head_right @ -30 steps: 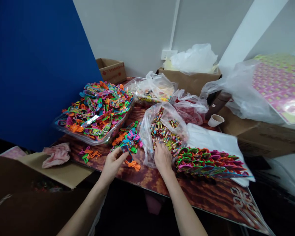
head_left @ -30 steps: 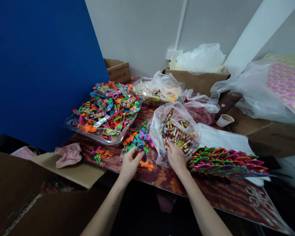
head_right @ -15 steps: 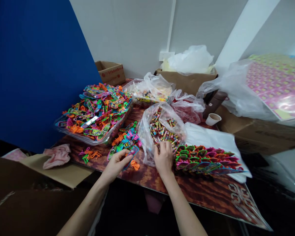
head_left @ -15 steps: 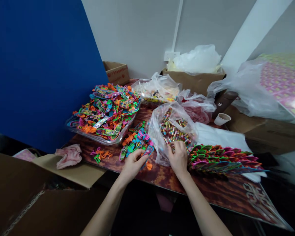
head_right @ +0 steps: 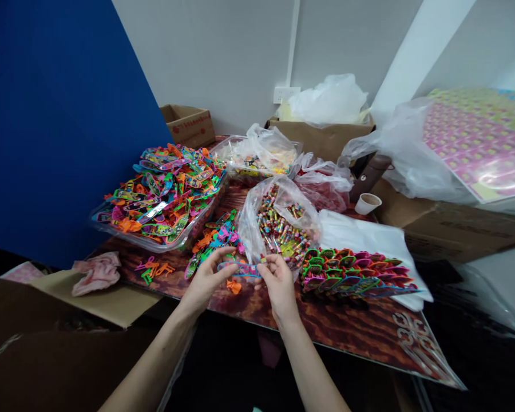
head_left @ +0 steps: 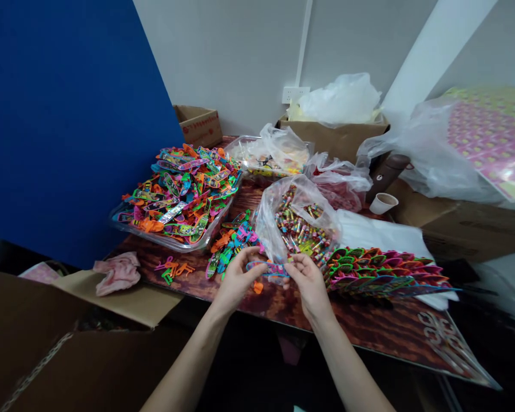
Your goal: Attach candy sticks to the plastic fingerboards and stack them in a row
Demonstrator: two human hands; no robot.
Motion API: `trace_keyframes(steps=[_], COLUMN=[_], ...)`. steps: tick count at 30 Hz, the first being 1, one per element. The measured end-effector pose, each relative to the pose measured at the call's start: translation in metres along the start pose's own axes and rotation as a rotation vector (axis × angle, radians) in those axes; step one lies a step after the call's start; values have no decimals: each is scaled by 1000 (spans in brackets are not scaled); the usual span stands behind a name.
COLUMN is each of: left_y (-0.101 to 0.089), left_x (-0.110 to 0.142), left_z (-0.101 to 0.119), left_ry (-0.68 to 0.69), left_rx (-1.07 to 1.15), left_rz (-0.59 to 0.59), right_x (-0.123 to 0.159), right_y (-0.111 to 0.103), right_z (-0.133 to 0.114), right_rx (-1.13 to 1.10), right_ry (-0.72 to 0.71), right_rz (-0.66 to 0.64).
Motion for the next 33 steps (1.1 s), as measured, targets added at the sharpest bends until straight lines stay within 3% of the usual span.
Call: trace_keyframes(steps=[3, 8, 13, 18, 22, 28, 33], left_y=[17, 51, 41, 39, 47, 55, 50], left_x=[3, 1, -10, -11, -5, 4, 6], left_z=[-15, -34, -23, -20, -20, -12, -8], left_ry=[-97, -241, -254, -339, -376, -349, -280], left_rx=[279, 470, 547, 674, 746, 671, 526], left_rz=[33, 6, 32, -196, -310, -278, -238], right_x=[2, 10, 17, 31, 41, 48, 56], right_y=[0, 10, -4, -4, 2, 7, 10], right_z=[-5, -20, -27, -27, -34, -46, -54], right_rx=[-22, 300, 361, 367, 452, 588, 753], right_ry=[-81, -308, -287, -150, -201, -335, -403], right_rz=[120, 86, 88, -96, -159, -178, -145])
Point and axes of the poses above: each hand's wrist, its own x-axis away from the middle knuckle, its own y-axis out of the palm, z = x × y, the point moved 5 cm from there along -x, towards the middle knuckle, and after that the axes turned 6 degrees about -y, right-handed, at the moved point
